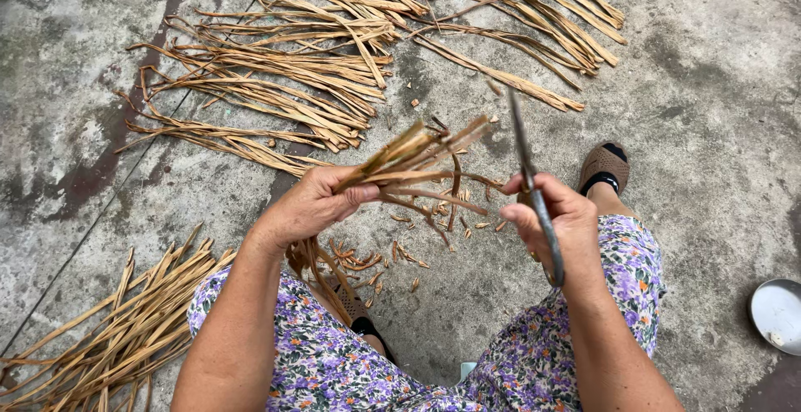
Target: The person sits on a low stool on a concrete floor and trims dried palm-like leaves with scissors, cutting off hard midribs and damaged ends. They pick up leaves one at a time from piles on the ground, snip them, and place the trimmed strips back into piles.
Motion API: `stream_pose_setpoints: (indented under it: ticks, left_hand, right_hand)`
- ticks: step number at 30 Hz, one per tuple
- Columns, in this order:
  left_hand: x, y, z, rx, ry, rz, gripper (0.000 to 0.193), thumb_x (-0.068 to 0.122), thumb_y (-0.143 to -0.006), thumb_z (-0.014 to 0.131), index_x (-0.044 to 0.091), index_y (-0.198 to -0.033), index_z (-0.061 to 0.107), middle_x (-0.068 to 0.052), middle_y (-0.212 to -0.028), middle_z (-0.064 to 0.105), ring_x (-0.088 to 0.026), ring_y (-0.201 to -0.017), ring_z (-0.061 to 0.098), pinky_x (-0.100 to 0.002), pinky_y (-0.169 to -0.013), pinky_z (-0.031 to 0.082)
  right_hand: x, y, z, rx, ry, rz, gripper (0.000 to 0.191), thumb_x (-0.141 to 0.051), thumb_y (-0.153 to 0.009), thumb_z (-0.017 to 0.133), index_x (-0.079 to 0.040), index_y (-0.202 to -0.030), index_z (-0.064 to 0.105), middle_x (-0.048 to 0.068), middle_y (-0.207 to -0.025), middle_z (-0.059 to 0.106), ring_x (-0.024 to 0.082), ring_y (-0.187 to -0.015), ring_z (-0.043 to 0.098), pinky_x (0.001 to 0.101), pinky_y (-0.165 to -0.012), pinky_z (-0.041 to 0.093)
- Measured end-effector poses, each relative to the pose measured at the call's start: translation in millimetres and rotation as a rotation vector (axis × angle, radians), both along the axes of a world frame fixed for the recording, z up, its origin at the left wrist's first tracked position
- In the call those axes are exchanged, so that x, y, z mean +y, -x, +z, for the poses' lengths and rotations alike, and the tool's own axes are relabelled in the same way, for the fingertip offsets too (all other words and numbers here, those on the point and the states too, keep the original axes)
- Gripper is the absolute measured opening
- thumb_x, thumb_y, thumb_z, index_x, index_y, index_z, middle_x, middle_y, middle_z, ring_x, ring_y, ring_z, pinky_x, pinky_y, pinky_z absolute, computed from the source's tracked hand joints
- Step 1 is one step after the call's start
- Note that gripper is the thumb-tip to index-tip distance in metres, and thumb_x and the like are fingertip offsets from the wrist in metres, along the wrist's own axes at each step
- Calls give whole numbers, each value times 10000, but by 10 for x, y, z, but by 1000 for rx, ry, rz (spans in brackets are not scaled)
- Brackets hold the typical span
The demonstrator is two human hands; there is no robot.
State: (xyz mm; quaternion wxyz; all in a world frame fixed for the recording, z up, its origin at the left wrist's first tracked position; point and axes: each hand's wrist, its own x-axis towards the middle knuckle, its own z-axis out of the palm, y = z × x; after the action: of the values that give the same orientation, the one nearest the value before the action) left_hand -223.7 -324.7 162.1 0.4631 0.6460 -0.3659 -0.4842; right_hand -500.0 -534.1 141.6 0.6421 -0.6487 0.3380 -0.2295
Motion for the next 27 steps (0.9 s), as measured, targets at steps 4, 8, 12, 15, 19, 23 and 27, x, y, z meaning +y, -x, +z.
stream_pose_setpoints:
  ticks: [4,8,12,15,19,23,27]
  left_hand:
    - [60,-115,-5,48,105,75,275,292,-997,649,102,-1177,731,85,-605,489,-42,-515,414,-225,-438,341]
    - [108,-159,64,87,113,247,306,300,-1005,663,48,-1156,748,60,-587,513,-50,-475,413,-226,-395,302]
    - [132,-149,210,104,213,332,371,300,-967,658,78,-1260,711,68,-871,743,-28,-506,424,-204,-398,305]
    - [137,-136,279,127,221,329,379,321,-1010,668,83,-1294,747,66,-641,540,-16,-463,392,-178,-395,286]
    - [127,-129,240,130,198,266,374,304,-968,658,70,-1254,714,57,-972,772,-23,-499,416,-204,-402,318]
    - [132,-107,137,140,177,142,355,290,-1016,664,47,-1262,741,79,-731,580,-27,-501,391,-207,-430,299]
    - [107,-67,108,158,167,131,329,270,-1041,672,4,-1222,738,54,-640,512,-40,-497,390,-215,-431,302]
  right_hand:
    - [-44,-21,-2,-214,-80,-15,394,-336,-928,741,-29,-1167,680,3,-689,612,79,-541,539,231,-482,422]
    - [28,-32,-21,-295,-117,67,473,-428,-982,678,-22,-1216,620,10,-782,644,101,-635,602,247,-582,503]
    - [231,-100,-70,-230,-158,180,458,-430,-970,652,-36,-1204,633,24,-801,661,108,-660,620,263,-614,529]
    - [327,-177,-103,-156,-202,278,483,-429,-939,666,-33,-1213,636,35,-839,679,102,-682,624,258,-620,526]
    - [323,-223,-119,-115,-211,337,519,-439,-927,667,-30,-1243,630,42,-902,707,87,-717,618,243,-658,513]
    - [290,-251,-137,-198,-247,337,472,-407,-952,657,-25,-1227,626,17,-897,706,66,-711,598,217,-655,495]
    - [262,-270,-150,-239,-333,234,369,-308,-960,696,2,-1156,659,-22,-652,539,63,-520,451,218,-456,348]
